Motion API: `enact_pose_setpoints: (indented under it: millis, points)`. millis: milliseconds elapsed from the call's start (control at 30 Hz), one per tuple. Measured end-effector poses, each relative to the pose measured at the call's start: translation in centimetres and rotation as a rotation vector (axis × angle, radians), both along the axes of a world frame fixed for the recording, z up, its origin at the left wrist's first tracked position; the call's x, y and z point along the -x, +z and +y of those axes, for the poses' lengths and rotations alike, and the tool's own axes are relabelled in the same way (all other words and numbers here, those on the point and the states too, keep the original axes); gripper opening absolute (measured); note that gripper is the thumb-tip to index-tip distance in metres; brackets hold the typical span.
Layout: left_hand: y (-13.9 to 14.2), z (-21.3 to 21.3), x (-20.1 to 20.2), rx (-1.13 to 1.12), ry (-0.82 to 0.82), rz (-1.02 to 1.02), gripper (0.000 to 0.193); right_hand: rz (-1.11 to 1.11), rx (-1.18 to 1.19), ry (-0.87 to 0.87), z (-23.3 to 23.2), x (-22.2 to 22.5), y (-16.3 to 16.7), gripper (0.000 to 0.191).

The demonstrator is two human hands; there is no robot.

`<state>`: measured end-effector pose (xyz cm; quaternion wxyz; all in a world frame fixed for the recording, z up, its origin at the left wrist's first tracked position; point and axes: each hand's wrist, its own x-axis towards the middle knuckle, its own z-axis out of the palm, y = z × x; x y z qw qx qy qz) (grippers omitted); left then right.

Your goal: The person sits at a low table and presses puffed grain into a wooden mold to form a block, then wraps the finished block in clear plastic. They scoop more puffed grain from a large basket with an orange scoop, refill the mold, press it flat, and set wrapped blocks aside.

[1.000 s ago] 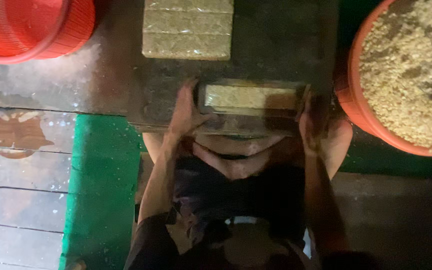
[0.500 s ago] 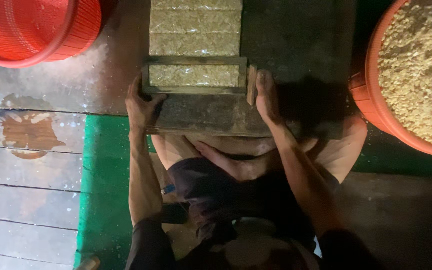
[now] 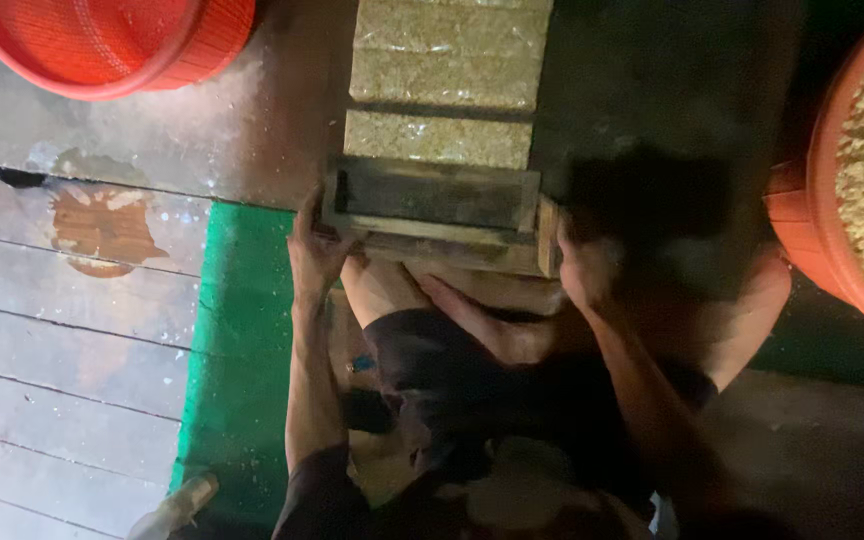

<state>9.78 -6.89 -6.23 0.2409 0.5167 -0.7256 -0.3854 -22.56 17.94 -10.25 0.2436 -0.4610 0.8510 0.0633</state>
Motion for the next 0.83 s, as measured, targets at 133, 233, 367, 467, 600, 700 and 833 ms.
enact_pose_setpoints:
  millis: [133,233,367,467,600,700,833]
  points:
    - [0.3,-1.2,0.5,0.221,-0.121,0.059,0.087,0.174,0.771,0.163,-1.3,0.8,-1.2,0.055]
    - [1.1,-1.6,2.1,0.391,-0.246,0.024,0.077,0.257,0.767,0.165,-1.0,1.4,-1.7,0.056]
    - [0.2,3.8,4.6,0.429,-0.383,-0.116,0.054,0.098,0.807,-0.089,5.0,3.1,-1.2,0.044]
    - [-0.9,8.9,8.9,0.358,-0.42,-0.07,0.059,0.171,0.992,-0.362,7.7,8.3,2.4,0.029]
    - [-1.2,12.0,12.8,0.404,-0.45,0.012,0.047,0.333,1.049,-0.264,5.5,15.6,6.8,0.031]
    - [0.0,12.8,13.6,0.369,-0.472,0.007,0.044,0.423,1.119,-0.126,4.7,18.7,8.5,0.037]
    - [0.4,13.7,13.0,0.239,-0.449,-0.157,0.053,0.496,1.089,-0.026,8.8,15.9,2.9,0.046]
